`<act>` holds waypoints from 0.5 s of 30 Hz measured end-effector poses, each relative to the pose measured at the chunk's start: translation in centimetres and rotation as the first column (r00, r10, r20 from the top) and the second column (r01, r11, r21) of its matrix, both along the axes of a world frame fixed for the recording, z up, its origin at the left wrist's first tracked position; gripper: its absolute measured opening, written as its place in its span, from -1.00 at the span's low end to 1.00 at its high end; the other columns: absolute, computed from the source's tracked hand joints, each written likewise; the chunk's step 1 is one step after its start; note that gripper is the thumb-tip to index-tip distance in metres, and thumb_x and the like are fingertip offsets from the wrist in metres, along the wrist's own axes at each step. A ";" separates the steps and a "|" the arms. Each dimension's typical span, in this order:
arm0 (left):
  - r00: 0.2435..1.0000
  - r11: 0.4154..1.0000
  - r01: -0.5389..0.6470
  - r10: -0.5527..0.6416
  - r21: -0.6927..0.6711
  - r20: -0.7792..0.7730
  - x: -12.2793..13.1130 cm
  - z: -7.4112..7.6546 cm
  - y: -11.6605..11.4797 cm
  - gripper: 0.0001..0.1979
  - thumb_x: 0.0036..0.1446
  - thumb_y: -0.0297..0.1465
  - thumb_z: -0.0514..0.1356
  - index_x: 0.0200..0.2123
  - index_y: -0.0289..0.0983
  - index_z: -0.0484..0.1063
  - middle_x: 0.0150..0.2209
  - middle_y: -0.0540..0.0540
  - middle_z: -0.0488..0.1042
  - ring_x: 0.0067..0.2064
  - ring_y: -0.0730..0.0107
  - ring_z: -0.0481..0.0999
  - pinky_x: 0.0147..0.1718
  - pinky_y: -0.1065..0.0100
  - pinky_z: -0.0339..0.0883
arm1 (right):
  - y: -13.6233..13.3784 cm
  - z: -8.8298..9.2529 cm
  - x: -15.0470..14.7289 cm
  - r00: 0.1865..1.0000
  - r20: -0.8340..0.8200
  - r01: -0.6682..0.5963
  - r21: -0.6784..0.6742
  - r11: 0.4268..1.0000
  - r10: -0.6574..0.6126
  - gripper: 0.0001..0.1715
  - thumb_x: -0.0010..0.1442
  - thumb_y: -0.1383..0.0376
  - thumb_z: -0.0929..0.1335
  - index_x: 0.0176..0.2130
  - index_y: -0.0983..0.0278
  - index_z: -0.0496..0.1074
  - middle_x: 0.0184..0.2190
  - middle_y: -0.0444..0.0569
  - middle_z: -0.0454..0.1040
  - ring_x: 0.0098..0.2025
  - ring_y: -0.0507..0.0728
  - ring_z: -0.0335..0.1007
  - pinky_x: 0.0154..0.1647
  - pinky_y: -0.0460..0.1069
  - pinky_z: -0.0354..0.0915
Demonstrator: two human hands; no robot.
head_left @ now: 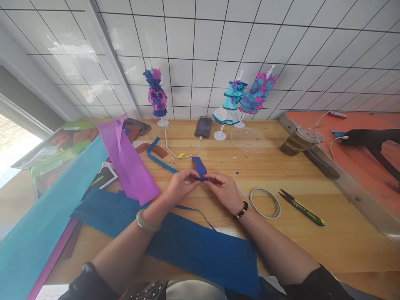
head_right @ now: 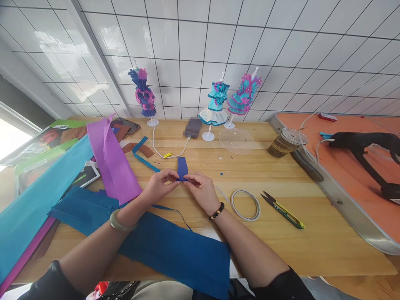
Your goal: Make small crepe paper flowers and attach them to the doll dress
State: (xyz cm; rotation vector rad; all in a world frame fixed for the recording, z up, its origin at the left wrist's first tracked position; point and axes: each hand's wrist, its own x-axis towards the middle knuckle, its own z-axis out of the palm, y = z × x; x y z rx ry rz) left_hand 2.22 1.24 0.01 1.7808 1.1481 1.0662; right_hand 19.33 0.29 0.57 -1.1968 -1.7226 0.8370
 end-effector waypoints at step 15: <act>0.995 0.988 0.036 -0.021 0.147 -0.096 -0.1 0.5 0.0 -0.85 0.04 -0.43 0.11 -0.36 -0.21 0.49 -0.38 -0.07 0.48 -0.32 0.41 0.44 -0.29 0.37 0.31 | 0.0 0.1 -0.1 1.000 0.014 0.028 0.019 0.999 -0.028 -0.88 0.03 0.26 0.34 -0.40 0.21 0.49 -0.39 -0.04 0.51 -0.36 0.10 0.39 -0.33 0.00 0.30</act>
